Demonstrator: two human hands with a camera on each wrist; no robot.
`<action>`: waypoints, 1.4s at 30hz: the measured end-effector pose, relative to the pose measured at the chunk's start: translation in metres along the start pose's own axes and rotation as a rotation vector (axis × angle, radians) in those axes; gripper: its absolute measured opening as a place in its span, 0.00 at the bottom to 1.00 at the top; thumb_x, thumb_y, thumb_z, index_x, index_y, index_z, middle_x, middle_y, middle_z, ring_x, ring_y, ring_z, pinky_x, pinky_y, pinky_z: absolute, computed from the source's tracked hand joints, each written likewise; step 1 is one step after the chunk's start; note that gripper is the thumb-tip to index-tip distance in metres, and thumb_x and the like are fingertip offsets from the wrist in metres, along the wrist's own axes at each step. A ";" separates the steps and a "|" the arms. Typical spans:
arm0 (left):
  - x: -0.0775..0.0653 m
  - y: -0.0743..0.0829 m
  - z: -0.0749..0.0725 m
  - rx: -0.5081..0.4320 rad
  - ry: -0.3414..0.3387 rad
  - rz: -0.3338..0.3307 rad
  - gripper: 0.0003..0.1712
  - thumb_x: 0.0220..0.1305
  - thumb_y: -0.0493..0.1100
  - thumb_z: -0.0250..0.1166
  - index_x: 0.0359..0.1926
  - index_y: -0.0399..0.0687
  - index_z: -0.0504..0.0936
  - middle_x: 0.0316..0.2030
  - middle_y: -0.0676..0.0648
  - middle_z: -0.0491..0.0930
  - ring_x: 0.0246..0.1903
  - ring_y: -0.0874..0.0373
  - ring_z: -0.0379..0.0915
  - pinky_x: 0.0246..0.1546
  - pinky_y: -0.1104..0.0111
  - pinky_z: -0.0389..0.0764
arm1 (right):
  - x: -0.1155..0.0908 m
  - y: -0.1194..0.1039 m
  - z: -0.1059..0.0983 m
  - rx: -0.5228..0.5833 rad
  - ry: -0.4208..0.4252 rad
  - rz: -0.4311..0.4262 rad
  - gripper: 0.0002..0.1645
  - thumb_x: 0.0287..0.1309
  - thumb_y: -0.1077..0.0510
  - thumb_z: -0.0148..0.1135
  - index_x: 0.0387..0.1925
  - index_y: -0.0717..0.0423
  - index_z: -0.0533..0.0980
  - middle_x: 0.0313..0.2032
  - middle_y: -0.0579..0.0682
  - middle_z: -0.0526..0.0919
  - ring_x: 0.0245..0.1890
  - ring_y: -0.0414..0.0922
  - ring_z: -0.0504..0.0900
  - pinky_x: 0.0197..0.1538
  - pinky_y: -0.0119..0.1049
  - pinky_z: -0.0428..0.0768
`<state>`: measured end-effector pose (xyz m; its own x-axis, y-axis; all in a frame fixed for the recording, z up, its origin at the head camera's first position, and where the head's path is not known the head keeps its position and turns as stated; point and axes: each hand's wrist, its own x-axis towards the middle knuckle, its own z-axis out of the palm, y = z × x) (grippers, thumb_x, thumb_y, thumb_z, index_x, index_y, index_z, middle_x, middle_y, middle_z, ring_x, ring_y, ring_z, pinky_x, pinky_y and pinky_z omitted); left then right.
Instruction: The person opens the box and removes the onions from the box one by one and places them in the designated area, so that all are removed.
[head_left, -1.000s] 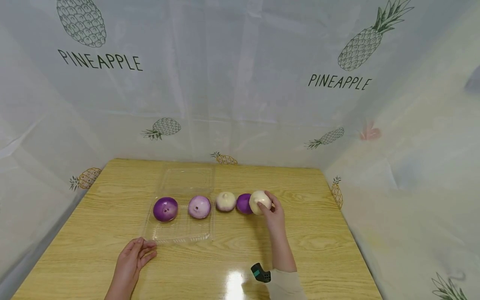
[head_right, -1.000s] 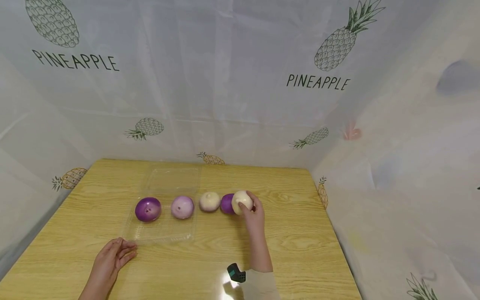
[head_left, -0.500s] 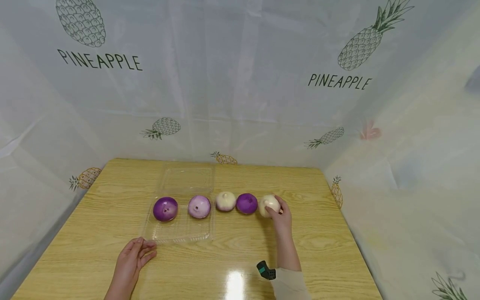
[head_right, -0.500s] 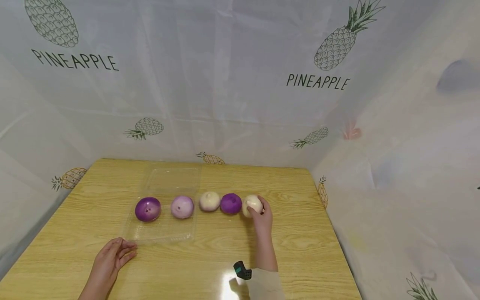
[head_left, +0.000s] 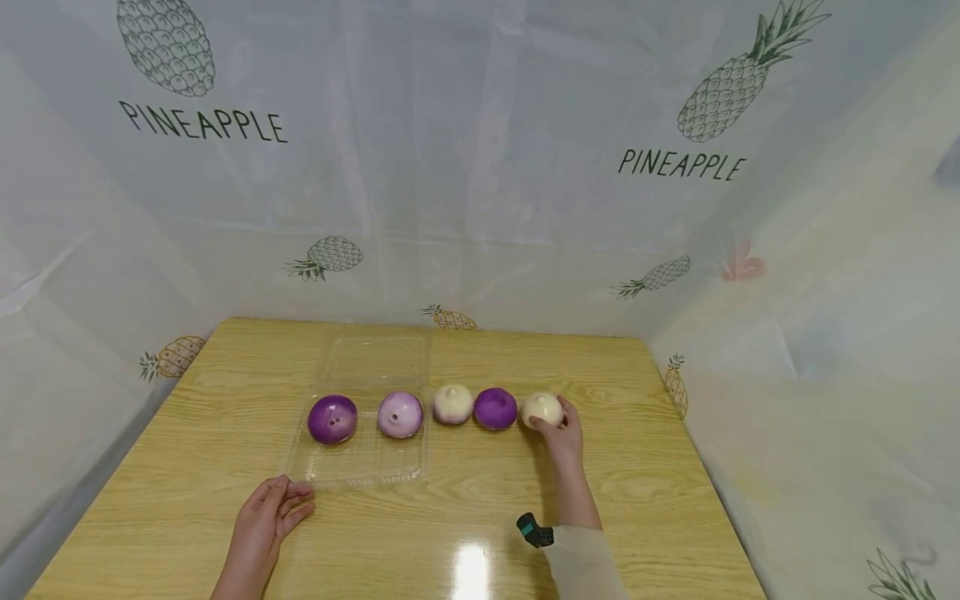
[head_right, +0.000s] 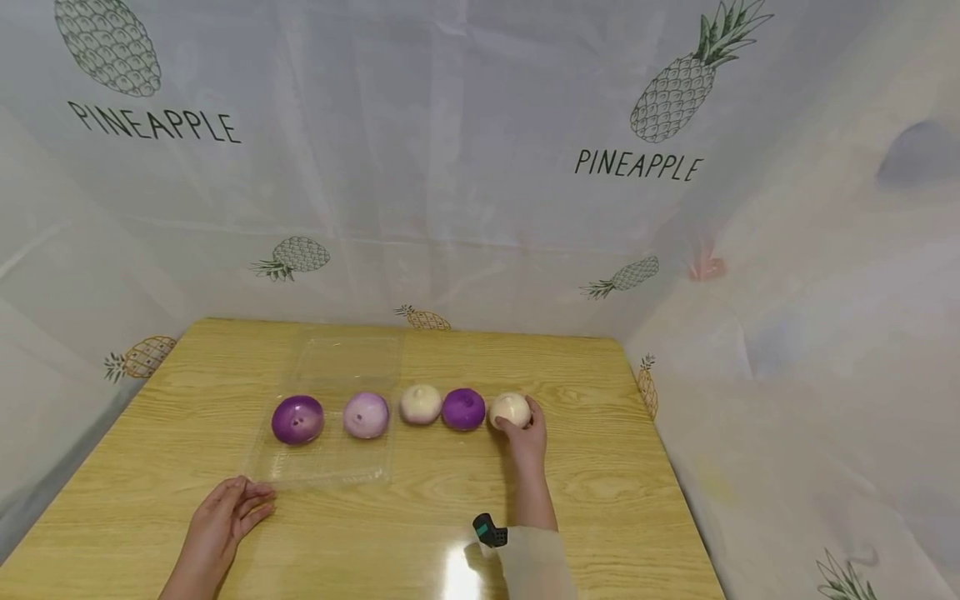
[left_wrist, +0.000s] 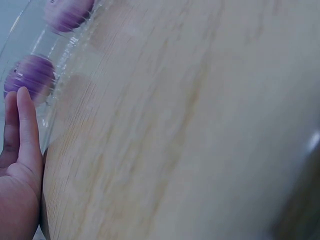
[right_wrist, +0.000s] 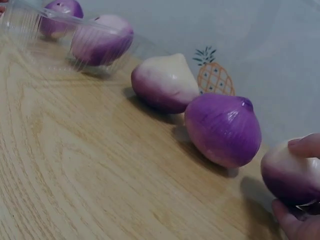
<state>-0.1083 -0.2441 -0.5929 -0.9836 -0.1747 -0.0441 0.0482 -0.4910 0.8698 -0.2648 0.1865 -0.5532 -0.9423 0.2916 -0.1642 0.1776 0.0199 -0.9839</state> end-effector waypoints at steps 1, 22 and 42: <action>0.000 0.000 0.000 0.000 0.000 -0.001 0.12 0.77 0.44 0.50 0.39 0.44 0.78 0.37 0.46 0.85 0.39 0.57 0.82 0.40 0.65 0.85 | 0.001 0.002 0.000 0.013 0.008 0.009 0.46 0.54 0.68 0.69 0.72 0.58 0.58 0.62 0.68 0.64 0.59 0.59 0.67 0.53 0.34 0.78; 0.000 0.002 0.001 0.022 0.007 -0.002 0.13 0.77 0.44 0.50 0.39 0.44 0.77 0.37 0.46 0.84 0.40 0.57 0.82 0.41 0.65 0.85 | 0.004 0.019 0.005 0.063 0.097 -0.027 0.44 0.55 0.63 0.71 0.70 0.58 0.60 0.59 0.66 0.69 0.55 0.53 0.69 0.44 0.20 0.74; 0.002 0.002 0.001 0.012 0.009 -0.024 0.13 0.77 0.44 0.51 0.39 0.45 0.78 0.36 0.47 0.84 0.40 0.57 0.82 0.41 0.65 0.85 | 0.003 0.023 0.009 -0.029 0.114 -0.069 0.42 0.56 0.65 0.70 0.69 0.61 0.62 0.60 0.66 0.70 0.56 0.55 0.71 0.45 0.22 0.72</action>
<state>-0.1100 -0.2449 -0.5909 -0.9829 -0.1705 -0.0696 0.0223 -0.4854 0.8740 -0.2659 0.1794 -0.5768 -0.9148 0.3949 -0.0854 0.1232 0.0712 -0.9898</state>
